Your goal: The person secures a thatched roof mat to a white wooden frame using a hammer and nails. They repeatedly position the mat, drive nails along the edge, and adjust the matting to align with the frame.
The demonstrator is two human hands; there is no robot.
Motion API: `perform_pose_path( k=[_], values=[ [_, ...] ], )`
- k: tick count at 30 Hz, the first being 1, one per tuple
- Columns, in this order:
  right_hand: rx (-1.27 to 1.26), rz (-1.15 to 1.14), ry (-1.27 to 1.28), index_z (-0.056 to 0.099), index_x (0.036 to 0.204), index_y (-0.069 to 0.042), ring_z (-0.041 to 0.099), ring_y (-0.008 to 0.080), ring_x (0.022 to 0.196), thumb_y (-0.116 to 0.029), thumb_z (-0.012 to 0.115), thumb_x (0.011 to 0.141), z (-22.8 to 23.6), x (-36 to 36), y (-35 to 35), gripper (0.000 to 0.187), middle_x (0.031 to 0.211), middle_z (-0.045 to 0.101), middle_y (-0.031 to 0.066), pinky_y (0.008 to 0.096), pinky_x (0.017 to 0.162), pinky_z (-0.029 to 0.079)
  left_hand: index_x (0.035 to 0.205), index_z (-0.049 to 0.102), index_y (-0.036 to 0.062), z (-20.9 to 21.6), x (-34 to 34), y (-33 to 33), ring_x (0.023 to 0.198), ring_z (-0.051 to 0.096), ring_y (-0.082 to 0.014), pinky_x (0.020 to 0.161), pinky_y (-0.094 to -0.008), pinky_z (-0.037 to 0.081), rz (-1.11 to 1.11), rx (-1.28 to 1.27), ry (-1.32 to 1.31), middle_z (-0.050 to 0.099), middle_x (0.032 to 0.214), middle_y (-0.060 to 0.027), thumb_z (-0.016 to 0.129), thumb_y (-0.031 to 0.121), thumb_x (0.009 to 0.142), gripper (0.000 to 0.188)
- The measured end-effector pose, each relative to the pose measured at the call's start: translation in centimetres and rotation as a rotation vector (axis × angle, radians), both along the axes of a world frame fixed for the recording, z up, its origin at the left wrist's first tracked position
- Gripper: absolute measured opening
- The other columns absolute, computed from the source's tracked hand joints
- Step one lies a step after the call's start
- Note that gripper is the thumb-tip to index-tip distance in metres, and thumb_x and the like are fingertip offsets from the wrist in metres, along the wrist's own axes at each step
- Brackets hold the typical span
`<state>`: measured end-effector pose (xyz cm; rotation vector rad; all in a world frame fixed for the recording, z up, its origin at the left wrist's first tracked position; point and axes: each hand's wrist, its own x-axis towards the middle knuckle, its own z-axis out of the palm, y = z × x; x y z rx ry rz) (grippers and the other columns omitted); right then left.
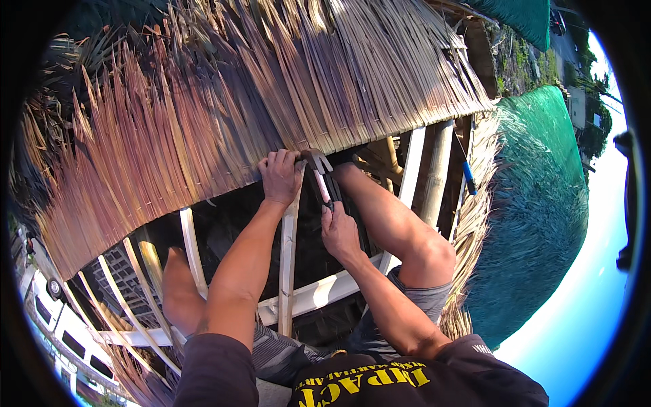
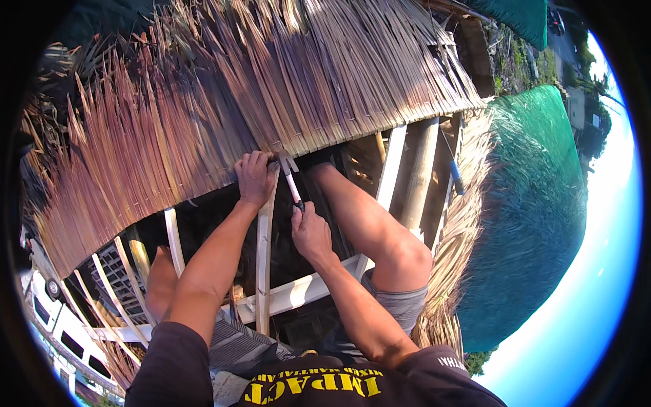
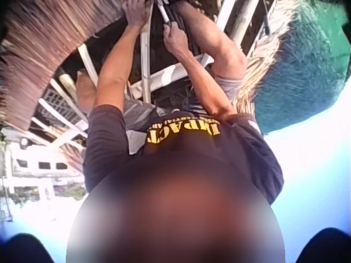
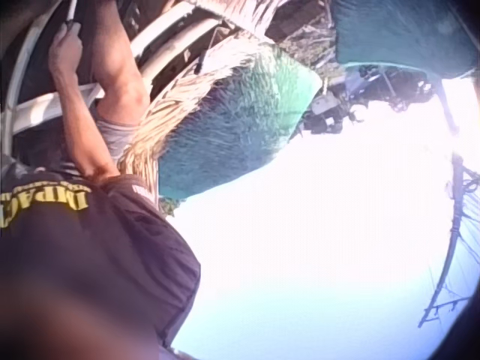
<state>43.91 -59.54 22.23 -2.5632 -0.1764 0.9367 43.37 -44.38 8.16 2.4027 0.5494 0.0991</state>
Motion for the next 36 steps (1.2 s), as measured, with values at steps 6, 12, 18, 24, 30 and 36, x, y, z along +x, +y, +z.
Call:
perform_pose_path(
  k=[6,12,18,24,30,36],
  values=[
    [0.271,-0.118,-0.089,0.048,0.107,-0.002,0.061,0.0483,0.064,-0.025,0.05,0.104,1.8,-0.8,-1.8,0.023,0.068,0.059,0.0223,0.0538,0.057,0.047,0.106,0.063,0.0124,-0.1,-1.2,1.0,0.104,0.059,-0.0278,0.094,-0.0468,0.041,-0.061,-0.12,-0.227,0.065,0.1,-0.0045,0.071,0.014,0.084,0.023],
    [0.545,-0.084,-0.261,0.052,0.11,0.001,0.065,0.0425,0.064,-0.027,0.05,0.102,3.3,-3.9,-2.7,0.029,0.069,0.062,0.0185,0.0479,0.057,0.05,0.102,0.063,0.0103,-0.9,-1.5,1.2,0.097,0.062,-0.0308,0.089,-0.044,0.045,0.009,-0.213,-0.169,0.066,0.095,-0.0075,0.073,0.011,0.081,0.023],
    [0.076,-0.152,0.017,0.058,0.113,-0.003,0.065,0.0465,0.069,-0.024,0.049,0.102,-2.2,-1.5,-0.2,0.025,0.079,0.065,0.0216,0.0498,0.062,0.052,0.091,0.063,0.0106,-0.8,-1.2,1.7,0.089,0.062,-0.0287,0.083,-0.0422,0.046,0.005,-0.209,-0.184,0.065,0.086,-0.0051,0.074,0.011,0.079,0.016],
    [0.382,-0.117,-0.276,0.049,0.1,-0.005,0.062,0.0521,0.074,-0.03,0.051,0.103,-1.1,-1.7,-0.1,0.026,0.072,0.062,0.0273,0.0597,0.063,0.047,0.091,0.063,0.0113,-0.9,-1.3,1.8,0.091,0.063,-0.028,0.085,-0.042,0.047,0.002,-0.198,-0.177,0.065,0.087,-0.0048,0.074,0.008,0.077,0.018],
    [0.313,-0.254,-0.139,0.049,0.103,-0.005,0.063,0.0515,0.075,-0.033,0.049,0.104,-2.9,-0.8,0.1,0.028,0.075,0.063,0.0266,0.0615,0.063,0.047,0.094,0.064,0.0104,-1.1,-1.8,1.9,0.095,0.064,-0.0295,0.087,-0.0421,0.047,-0.047,-0.191,-0.181,0.066,0.09,-0.0069,0.073,0.007,0.079,0.018],
    [0.016,-0.07,-0.064,0.049,0.101,-0.005,0.063,0.0513,0.074,-0.033,0.049,0.104,-2.9,-1.2,-1.0,0.028,0.074,0.064,0.0256,0.0604,0.063,0.047,0.108,0.063,0.0098,-1.1,-2.2,3.1,0.103,0.063,-0.0339,0.092,-0.0447,0.048,-0.079,-0.27,-0.194,0.067,0.1,-0.0114,0.07,0.005,0.082,0.027]
  ],
)
